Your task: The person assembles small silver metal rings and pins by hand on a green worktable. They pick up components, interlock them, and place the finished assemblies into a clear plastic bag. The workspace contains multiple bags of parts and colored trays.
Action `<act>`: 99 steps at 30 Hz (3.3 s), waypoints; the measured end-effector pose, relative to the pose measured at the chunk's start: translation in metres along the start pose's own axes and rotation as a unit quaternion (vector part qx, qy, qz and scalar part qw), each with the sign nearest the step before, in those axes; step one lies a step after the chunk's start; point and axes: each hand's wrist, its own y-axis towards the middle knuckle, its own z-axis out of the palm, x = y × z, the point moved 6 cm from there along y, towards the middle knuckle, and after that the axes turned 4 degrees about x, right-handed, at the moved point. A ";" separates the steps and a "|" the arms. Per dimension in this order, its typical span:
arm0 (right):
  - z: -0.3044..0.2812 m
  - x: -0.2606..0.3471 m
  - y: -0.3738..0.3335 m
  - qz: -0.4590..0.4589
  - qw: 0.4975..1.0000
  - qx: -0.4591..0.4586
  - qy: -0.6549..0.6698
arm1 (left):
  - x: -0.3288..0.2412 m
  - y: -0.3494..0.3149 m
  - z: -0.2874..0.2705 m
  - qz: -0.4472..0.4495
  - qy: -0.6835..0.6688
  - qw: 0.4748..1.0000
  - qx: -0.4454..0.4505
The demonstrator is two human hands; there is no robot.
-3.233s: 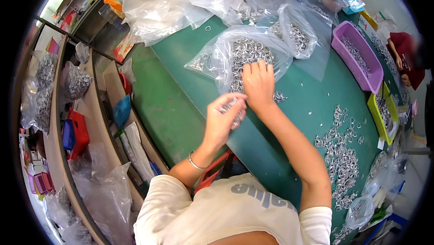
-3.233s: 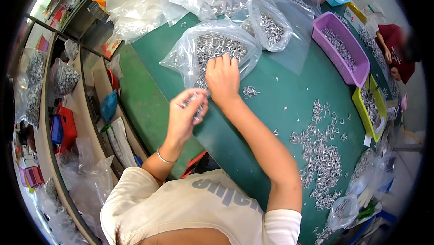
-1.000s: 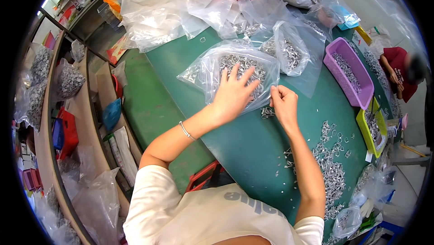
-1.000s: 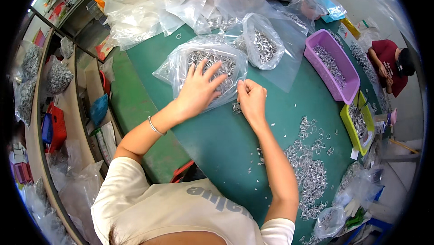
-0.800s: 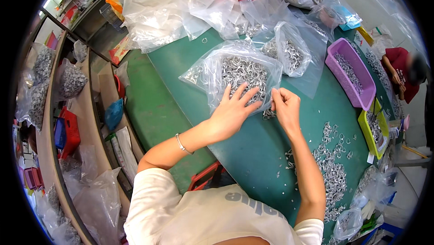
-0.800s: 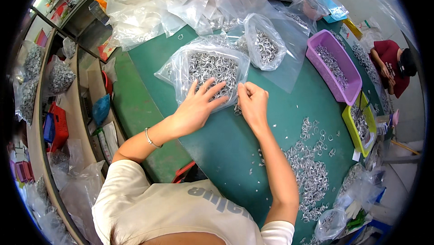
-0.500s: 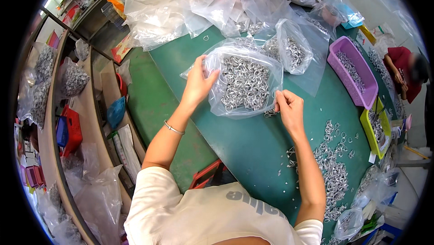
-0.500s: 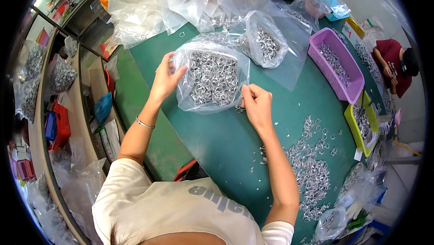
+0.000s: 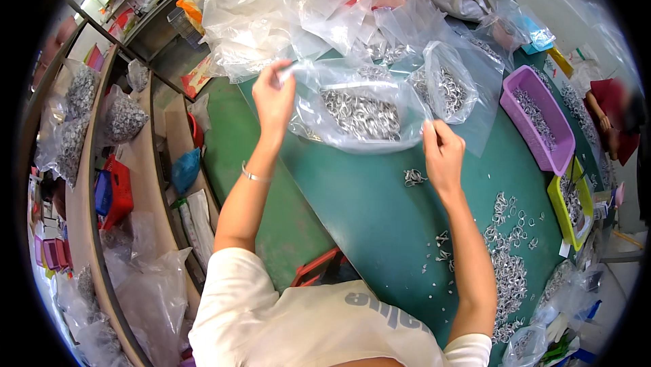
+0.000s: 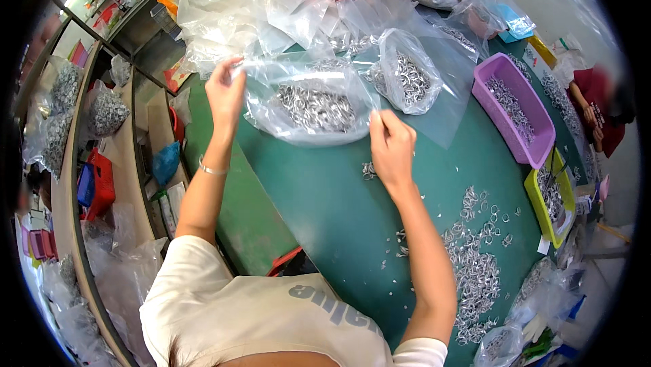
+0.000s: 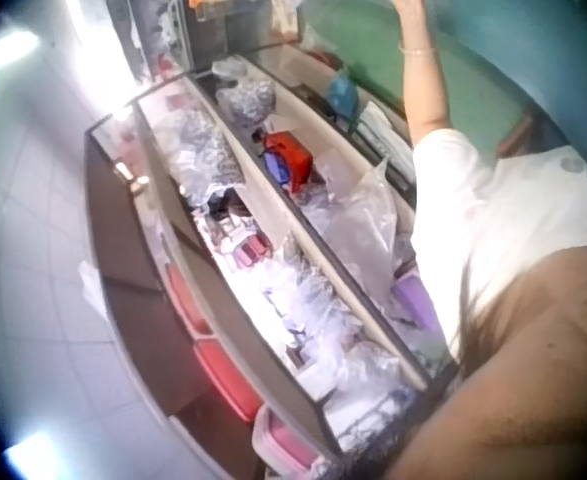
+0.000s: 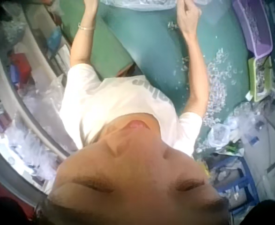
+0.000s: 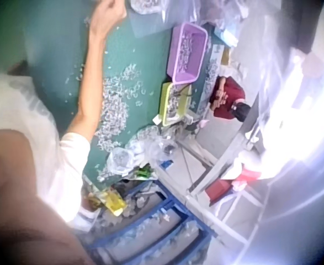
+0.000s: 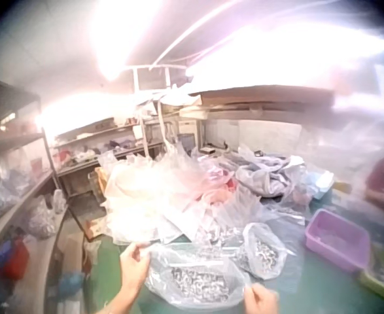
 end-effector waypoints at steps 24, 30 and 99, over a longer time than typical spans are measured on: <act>-0.020 -0.018 -0.037 0.059 0.998 0.023 0.015 | -0.025 -0.062 0.082 0.201 0.594 0.639 0.446; -0.018 -0.015 -0.043 0.038 0.999 0.018 -0.020 | -0.065 -0.100 0.103 0.356 0.386 0.708 0.472; -0.158 0.016 -0.291 0.187 0.940 -0.085 -0.273 | -0.004 -0.125 0.103 -0.427 -0.381 0.733 0.367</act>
